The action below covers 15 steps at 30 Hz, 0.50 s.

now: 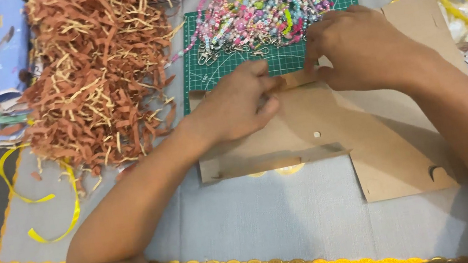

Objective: The person folds and assembles a flat cardboard box by hand. They fold the side flaps, tuck the tabs into slots, and secure the corners to form a rectangular box. The process is repeated to ensure the box is properly formed.

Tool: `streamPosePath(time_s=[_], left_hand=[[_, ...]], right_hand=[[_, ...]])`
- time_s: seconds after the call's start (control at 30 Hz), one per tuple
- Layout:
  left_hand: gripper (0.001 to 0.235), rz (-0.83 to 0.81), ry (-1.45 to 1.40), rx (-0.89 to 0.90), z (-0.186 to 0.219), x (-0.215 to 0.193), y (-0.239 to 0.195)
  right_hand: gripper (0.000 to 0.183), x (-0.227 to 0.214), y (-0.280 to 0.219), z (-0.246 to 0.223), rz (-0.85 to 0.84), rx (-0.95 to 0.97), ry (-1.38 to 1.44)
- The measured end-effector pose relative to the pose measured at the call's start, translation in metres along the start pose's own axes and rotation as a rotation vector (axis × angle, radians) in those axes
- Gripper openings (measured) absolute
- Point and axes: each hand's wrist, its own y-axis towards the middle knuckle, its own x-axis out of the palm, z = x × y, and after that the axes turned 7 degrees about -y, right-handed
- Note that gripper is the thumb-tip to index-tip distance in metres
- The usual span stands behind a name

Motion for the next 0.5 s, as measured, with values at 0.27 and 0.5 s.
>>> streamPosePath(time_s=[0.27, 0.5], left_hand=[[0.027, 0.058, -0.012, -0.226, -0.026, -0.099, -0.025], [0.020, -0.097, -0.067, -0.733, -0.039, -0.112, -0.036]], right_hand=[[0.011, 0.032, 0.022, -0.039, 0.158, -0.061, 0.333], [0.028, 0.023, 0.011, -0.051, 0.176, -0.225, 0.220]])
